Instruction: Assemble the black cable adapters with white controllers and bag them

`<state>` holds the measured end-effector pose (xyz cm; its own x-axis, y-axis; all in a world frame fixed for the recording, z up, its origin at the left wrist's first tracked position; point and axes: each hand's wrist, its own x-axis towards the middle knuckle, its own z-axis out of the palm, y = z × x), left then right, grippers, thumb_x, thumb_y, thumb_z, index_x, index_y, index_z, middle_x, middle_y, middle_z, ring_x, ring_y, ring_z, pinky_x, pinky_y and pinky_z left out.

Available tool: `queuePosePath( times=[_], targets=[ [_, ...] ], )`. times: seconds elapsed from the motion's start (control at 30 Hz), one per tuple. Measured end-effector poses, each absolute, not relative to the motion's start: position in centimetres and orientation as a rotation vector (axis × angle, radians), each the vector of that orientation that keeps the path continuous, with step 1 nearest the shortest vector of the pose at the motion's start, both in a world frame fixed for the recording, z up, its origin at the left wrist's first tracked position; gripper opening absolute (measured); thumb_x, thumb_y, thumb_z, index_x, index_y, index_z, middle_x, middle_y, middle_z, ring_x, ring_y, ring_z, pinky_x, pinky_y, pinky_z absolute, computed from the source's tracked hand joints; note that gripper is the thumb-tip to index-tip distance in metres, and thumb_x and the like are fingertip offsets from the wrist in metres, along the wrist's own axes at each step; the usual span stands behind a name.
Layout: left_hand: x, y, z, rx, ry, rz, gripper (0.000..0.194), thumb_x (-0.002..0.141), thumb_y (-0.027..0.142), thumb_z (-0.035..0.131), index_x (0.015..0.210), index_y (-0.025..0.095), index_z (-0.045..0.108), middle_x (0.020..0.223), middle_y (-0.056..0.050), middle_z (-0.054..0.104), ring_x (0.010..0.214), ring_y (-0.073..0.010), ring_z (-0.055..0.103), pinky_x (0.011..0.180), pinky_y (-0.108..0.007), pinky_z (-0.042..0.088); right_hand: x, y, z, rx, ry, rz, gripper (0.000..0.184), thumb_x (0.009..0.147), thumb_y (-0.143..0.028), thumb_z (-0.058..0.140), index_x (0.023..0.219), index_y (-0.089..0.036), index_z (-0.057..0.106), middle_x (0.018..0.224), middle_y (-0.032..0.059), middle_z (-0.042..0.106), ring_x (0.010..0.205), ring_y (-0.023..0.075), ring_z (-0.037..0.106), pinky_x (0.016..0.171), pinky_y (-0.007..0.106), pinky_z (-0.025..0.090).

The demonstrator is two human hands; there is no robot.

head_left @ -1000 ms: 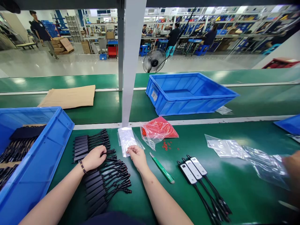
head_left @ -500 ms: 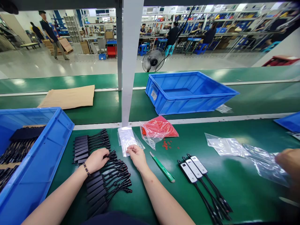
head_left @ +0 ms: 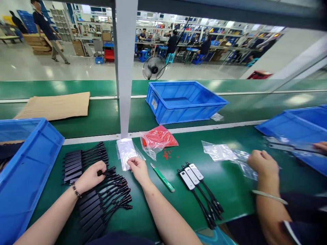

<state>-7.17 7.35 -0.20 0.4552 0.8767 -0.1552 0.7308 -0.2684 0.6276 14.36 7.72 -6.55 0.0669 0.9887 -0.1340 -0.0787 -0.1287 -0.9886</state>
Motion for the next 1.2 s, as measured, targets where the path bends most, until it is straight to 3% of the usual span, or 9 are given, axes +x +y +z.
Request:
queuePosePath(
  times=[0.1,0.23,0.37,0.43,0.57,0.77,0.97,1.03,1.2],
  targets=[
    [-7.5,7.5,-0.5,1.918,1.294,0.344,0.008,0.071,0.015,0.039,0.075,0.02,0.046,0.07,0.001,0.052,0.063,-0.0132,0.051,0.062,-0.026,0.044,17.0,7.8,-5.1,-1.362,-1.16,1.009,0.011,0.071,-0.027,0.055,0.071,-0.019,0.062,0.066,0.0006,0.061,0.061,0.0146,0.054,0.059,0.025,0.043],
    [-7.5,7.4,-0.6,1.671,1.24,0.393,0.04,0.074,0.014,0.035,0.112,0.021,0.039,0.077,0.0,0.056,0.059,-0.0122,0.05,0.061,-0.025,0.043,24.1,7.9,-3.2,-1.68,-1.351,0.481,0.019,0.079,-0.024,0.045,0.083,-0.02,0.063,0.085,0.0042,0.063,0.081,0.0176,0.057,0.075,0.027,0.041],
    [-7.0,7.4,-0.3,1.789,1.319,0.351,0.041,0.075,0.032,0.048,0.116,0.024,0.046,0.087,-0.002,0.059,0.064,-0.0152,0.051,0.06,-0.025,0.041,31.6,8.4,-3.0,-2.257,-1.469,0.247,0.022,0.08,-0.02,0.043,0.085,-0.018,0.064,0.088,0.0081,0.064,0.082,0.0189,0.057,0.07,0.027,0.037],
    [-6.6,7.4,-0.2,1.793,1.378,0.347,0.036,0.075,0.043,0.049,0.106,0.025,0.053,0.089,-0.001,0.06,0.062,-0.0152,0.05,0.058,-0.025,0.04,34.1,8.8,-3.7,-2.354,-1.501,0.276,0.018,0.076,-0.017,0.047,0.074,-0.018,0.064,0.077,0.0078,0.065,0.073,0.0184,0.058,0.062,0.026,0.035],
    [-6.0,7.5,-0.2,1.714,1.373,0.354,0.036,0.081,0.051,0.038,0.091,0.022,0.057,0.071,0.001,0.057,0.055,-0.0134,0.046,0.053,-0.023,0.037,36.1,9.5,-5.3,-2.39,-1.587,0.355,0.012,0.071,-0.013,0.052,0.066,-0.018,0.062,0.067,0.0044,0.064,0.065,0.0155,0.057,0.055,0.023,0.031],
    [-6.1,7.4,-0.5,1.564,1.281,0.511,0.043,0.082,0.049,0.036,0.112,0.02,0.046,0.067,0.002,0.055,0.049,-0.0112,0.039,0.046,-0.021,0.033,36.1,9.5,-5.7,-2.355,-1.657,0.411,0.015,0.069,-0.009,0.051,0.064,-0.019,0.061,0.067,0.0028,0.063,0.063,0.0133,0.055,0.054,0.021,0.03],
    [-5.8,7.2,-0.3,1.613,1.32,0.49,0.038,0.082,0.047,0.036,0.068,0.018,0.057,0.062,0.002,0.056,0.05,-0.0115,0.042,0.05,-0.023,0.033,31.4,9.0,-3.0,-2.174,-1.611,0.433,0.016,0.078,-0.021,0.043,0.075,-0.017,0.058,0.07,0.0033,0.061,0.065,0.0143,0.054,0.057,0.022,0.035],
    [-5.9,7.2,-0.3,1.632,1.301,0.517,0.033,0.081,0.042,0.041,0.062,0.018,0.055,0.063,0.002,0.057,0.058,-0.0133,0.048,0.059,-0.023,0.036,27.0,8.6,-2.2,-1.886,-1.527,0.596,0.017,0.08,-0.028,0.043,0.078,-0.017,0.056,0.071,0.0024,0.06,0.064,0.0135,0.054,0.058,0.022,0.038],
    [-6.1,7.0,-0.8,1.588,1.269,0.545,0.013,0.076,0.027,0.046,0.078,0.019,0.055,0.067,0.002,0.062,0.067,-0.0146,0.053,0.066,-0.024,0.038,14.6,7.0,-2.1,-1.29,-1.385,1.273,0.013,0.076,-0.028,0.05,0.07,-0.017,0.053,0.055,-0.0038,0.048,0.049,0.0098,0.044,0.049,0.02,0.035]
  ],
)
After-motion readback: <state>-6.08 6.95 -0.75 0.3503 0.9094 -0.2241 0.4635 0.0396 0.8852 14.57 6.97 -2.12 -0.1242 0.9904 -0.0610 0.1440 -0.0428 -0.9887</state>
